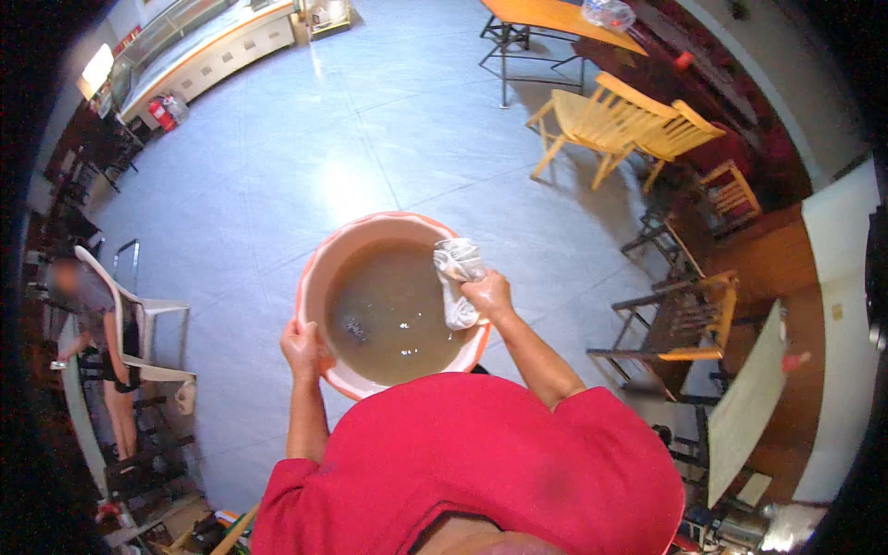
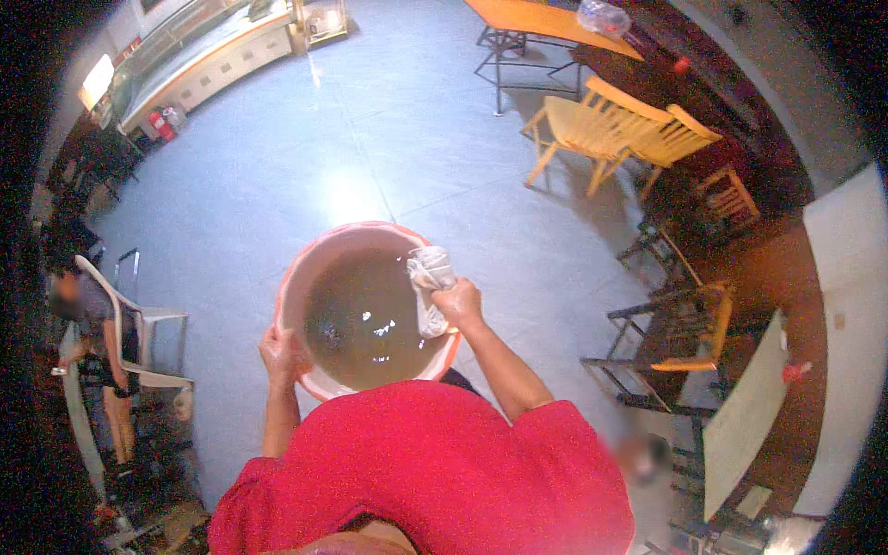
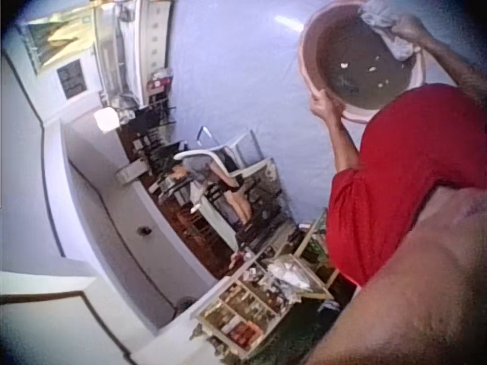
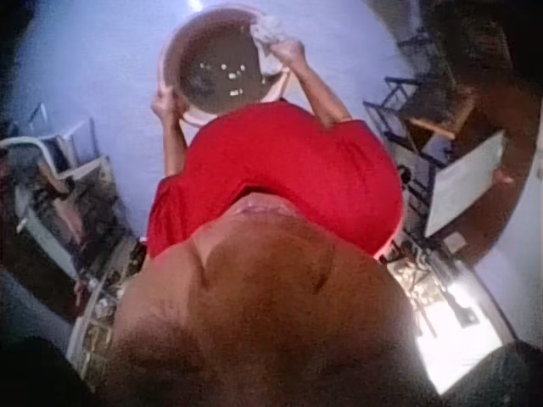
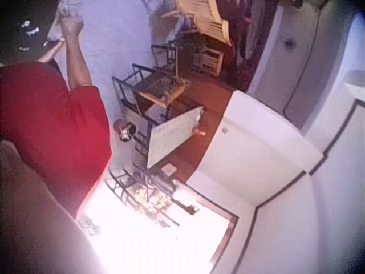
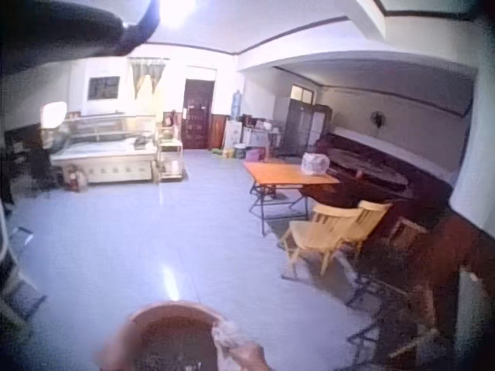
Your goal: The person wipes down a tea dispenser and several dining tables with a cloth, and then carries a washbasin containing water and the cloth across the room.
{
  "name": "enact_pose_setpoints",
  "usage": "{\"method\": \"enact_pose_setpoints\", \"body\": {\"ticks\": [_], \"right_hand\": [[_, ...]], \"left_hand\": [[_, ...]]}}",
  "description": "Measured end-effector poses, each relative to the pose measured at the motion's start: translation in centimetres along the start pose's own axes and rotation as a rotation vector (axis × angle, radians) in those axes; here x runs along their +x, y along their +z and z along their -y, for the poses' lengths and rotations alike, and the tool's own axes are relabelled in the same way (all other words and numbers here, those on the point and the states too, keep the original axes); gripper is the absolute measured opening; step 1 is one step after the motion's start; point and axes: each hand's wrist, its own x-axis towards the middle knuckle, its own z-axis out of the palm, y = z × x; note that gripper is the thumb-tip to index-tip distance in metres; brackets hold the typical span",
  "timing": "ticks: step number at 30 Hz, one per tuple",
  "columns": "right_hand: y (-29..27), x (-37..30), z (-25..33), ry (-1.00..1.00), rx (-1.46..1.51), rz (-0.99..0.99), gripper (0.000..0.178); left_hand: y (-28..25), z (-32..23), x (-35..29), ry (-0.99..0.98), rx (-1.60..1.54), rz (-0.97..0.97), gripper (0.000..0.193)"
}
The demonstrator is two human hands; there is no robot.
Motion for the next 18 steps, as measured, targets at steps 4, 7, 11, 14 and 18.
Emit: {"method": "enact_pose_setpoints", "body": {"ticks": [4, 7, 11, 14, 18], "right_hand": [[4.5, 5.3, 7.6, 0.011, -0.033, 0.139, 0.039], [4.3, 9.2, 11.2, 0.011, -0.011, 0.102, 0.042], [1.6, 15.8, 15.6, 0.055, -0.023, 0.118, 0.043], [0.6, 26.2, 17.6, 0.067, -0.003, 0.075, 0.042], [-0.5, 34.9, 21.6, 0.112, 0.058, 0.005, 0.044]], "left_hand": [[-0.5, -2.2, 9.4, -0.001, 0.008, -0.005, 0.022], [0.0, -8.3, 13.2, -0.034, 0.033, 0.017, 0.024], [3.9, -10.7, 20.0, 0.072, 0.081, 0.014, 0.030], [12.2, -16.3, 28.0, 0.084, 0.180, -0.035, 0.031], [19.0, -19.3, 38.6, 0.014, 0.085, 0.074, 0.036]]}}
